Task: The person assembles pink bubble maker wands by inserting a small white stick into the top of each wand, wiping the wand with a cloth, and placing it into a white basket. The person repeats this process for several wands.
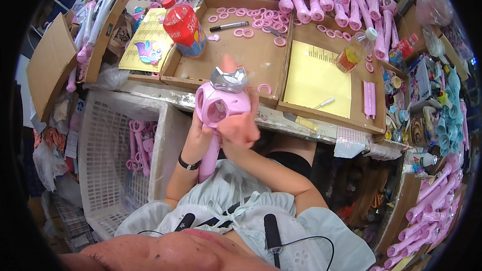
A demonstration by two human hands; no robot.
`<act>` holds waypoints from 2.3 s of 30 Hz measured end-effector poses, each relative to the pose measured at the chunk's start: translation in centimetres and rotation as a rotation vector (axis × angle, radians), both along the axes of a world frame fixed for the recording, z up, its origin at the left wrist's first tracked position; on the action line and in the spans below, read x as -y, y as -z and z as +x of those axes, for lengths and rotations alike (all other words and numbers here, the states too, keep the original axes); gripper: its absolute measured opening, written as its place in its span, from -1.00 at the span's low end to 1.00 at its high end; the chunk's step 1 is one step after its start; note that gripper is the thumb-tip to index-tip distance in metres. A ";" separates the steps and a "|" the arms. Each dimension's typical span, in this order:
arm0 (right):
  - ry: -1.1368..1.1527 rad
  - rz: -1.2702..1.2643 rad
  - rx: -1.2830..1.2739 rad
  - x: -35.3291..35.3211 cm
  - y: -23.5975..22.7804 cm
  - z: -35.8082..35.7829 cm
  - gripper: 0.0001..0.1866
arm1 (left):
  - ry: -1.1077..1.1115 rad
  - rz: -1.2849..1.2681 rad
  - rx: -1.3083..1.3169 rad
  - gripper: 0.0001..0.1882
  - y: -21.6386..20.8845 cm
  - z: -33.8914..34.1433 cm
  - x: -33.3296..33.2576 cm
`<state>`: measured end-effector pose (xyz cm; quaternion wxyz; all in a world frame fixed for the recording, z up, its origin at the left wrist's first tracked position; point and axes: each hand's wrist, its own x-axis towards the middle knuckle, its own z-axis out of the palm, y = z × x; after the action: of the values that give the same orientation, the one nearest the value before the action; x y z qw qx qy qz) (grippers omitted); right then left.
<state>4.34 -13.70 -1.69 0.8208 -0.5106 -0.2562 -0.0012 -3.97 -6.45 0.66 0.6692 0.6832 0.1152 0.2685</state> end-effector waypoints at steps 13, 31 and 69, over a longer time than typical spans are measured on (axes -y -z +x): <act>-0.888 -0.151 -0.493 2.6 -5.8 6.6 -0.65 | 0.011 -0.255 -0.033 -0.07 -0.7 -0.2 1.1; -0.669 0.037 -0.366 3.0 -3.0 4.5 -0.47 | 0.235 -0.453 -0.023 -0.08 -0.6 -1.2 1.1; -0.673 -0.647 0.245 3.8 0.0 -0.8 -0.31 | -0.159 -0.374 0.384 -0.21 -1.2 0.8 -6.1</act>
<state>3.53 -17.45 -1.69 0.5384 -0.6247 -0.4892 0.2841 -3.14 -0.40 1.85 0.7700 0.4734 0.0871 0.4189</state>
